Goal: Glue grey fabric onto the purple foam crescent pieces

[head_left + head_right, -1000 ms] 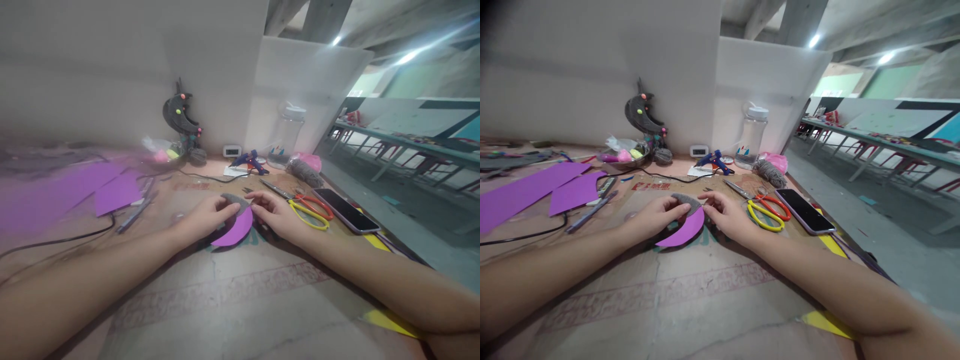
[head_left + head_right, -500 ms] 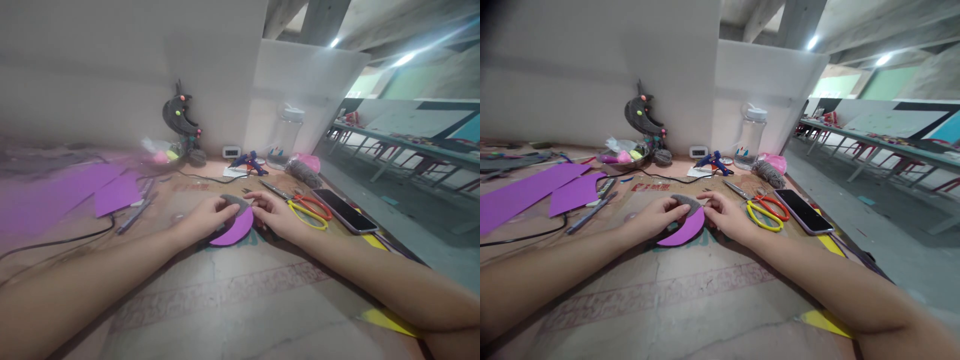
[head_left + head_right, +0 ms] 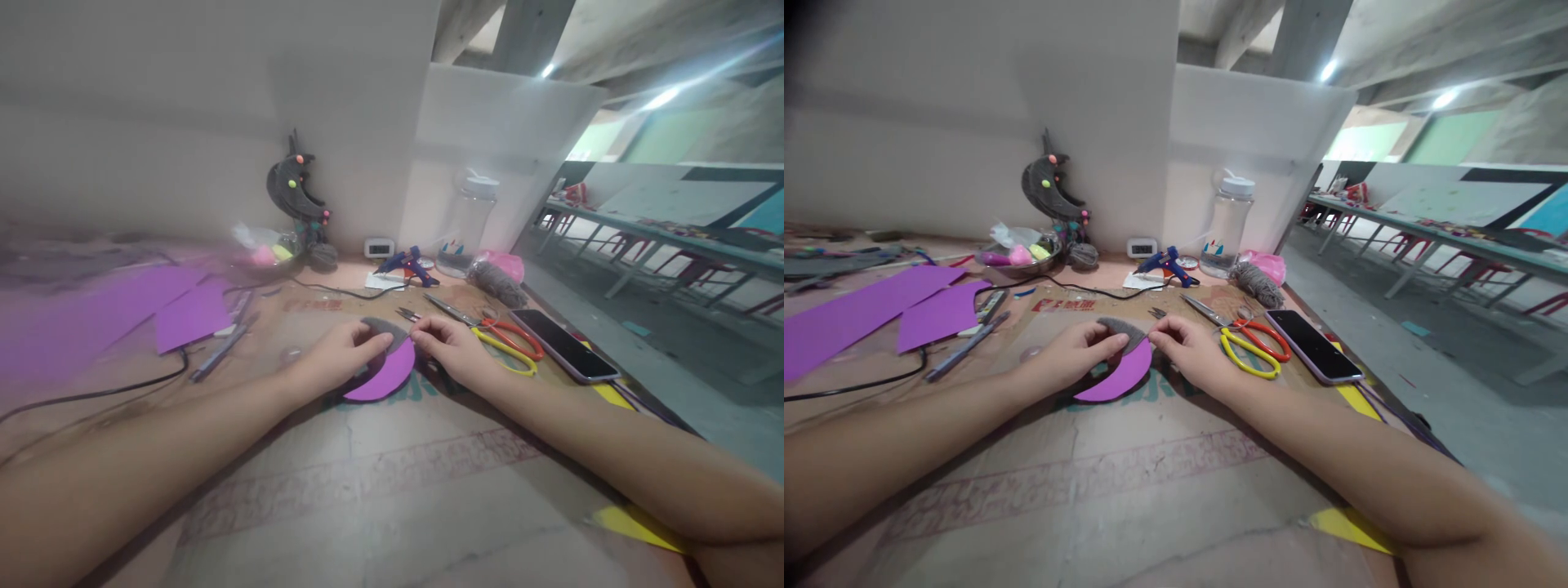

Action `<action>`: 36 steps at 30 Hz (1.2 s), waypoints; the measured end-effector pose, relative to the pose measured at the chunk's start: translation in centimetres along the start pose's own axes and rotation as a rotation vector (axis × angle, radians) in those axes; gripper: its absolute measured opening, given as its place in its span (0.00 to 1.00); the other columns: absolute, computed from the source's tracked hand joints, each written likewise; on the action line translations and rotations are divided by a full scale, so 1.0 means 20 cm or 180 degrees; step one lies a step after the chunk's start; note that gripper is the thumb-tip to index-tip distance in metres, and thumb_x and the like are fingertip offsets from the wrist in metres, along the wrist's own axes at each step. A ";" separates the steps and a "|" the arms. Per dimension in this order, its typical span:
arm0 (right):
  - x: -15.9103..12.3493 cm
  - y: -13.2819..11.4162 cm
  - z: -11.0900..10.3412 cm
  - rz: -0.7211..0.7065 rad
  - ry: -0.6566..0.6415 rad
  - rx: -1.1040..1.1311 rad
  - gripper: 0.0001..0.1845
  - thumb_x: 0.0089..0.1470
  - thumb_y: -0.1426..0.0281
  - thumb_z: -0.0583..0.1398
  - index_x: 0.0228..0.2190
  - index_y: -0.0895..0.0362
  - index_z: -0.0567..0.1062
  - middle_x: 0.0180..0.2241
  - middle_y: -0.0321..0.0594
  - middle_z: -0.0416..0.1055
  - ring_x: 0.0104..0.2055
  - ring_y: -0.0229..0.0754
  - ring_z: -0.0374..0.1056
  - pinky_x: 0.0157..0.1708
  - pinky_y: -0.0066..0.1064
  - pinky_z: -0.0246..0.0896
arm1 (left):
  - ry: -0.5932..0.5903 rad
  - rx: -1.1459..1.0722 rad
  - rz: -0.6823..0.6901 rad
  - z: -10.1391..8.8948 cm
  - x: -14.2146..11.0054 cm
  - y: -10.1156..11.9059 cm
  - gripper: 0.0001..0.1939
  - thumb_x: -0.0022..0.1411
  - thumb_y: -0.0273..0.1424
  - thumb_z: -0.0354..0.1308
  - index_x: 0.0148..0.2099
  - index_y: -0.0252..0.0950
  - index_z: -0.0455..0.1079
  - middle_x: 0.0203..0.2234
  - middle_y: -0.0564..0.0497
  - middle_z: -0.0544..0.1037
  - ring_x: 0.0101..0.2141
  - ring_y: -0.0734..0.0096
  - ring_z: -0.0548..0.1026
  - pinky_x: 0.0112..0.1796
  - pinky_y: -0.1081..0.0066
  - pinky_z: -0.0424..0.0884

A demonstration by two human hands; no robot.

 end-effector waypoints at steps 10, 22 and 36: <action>-0.01 0.02 0.01 0.0052 -0.0079 -0.0149 0.16 0.57 0.56 0.56 0.28 0.56 0.69 0.20 0.30 0.61 0.20 0.34 0.59 0.19 0.25 0.55 | -0.0012 -0.0052 -0.0027 0.00 0.00 0.01 0.21 0.60 0.48 0.51 0.29 0.34 0.68 0.21 0.51 0.72 0.21 0.73 0.67 0.22 0.74 0.59; -0.01 0.02 0.03 0.0004 -0.0246 -0.0003 0.17 0.56 0.55 0.57 0.34 0.57 0.71 0.23 0.31 0.64 0.20 0.32 0.58 0.20 0.24 0.55 | -0.0002 -0.0010 0.0027 0.00 0.00 0.01 0.21 0.61 0.47 0.51 0.27 0.34 0.67 0.21 0.53 0.71 0.21 0.74 0.66 0.22 0.74 0.58; -0.01 0.03 0.05 0.0166 -0.0366 0.0065 0.14 0.55 0.58 0.59 0.34 0.57 0.72 0.19 0.29 0.63 0.17 0.31 0.58 0.16 0.23 0.54 | -0.0114 0.0056 0.0272 0.01 -0.01 0.05 0.18 0.62 0.42 0.51 0.27 0.35 0.68 0.22 0.53 0.73 0.24 0.72 0.69 0.27 0.73 0.62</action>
Point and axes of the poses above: each hand's wrist, its own x-axis towards the middle knuckle, its own z-axis out of the palm, y = z × x, the point moved 8 cm from there along x, towards the middle knuckle
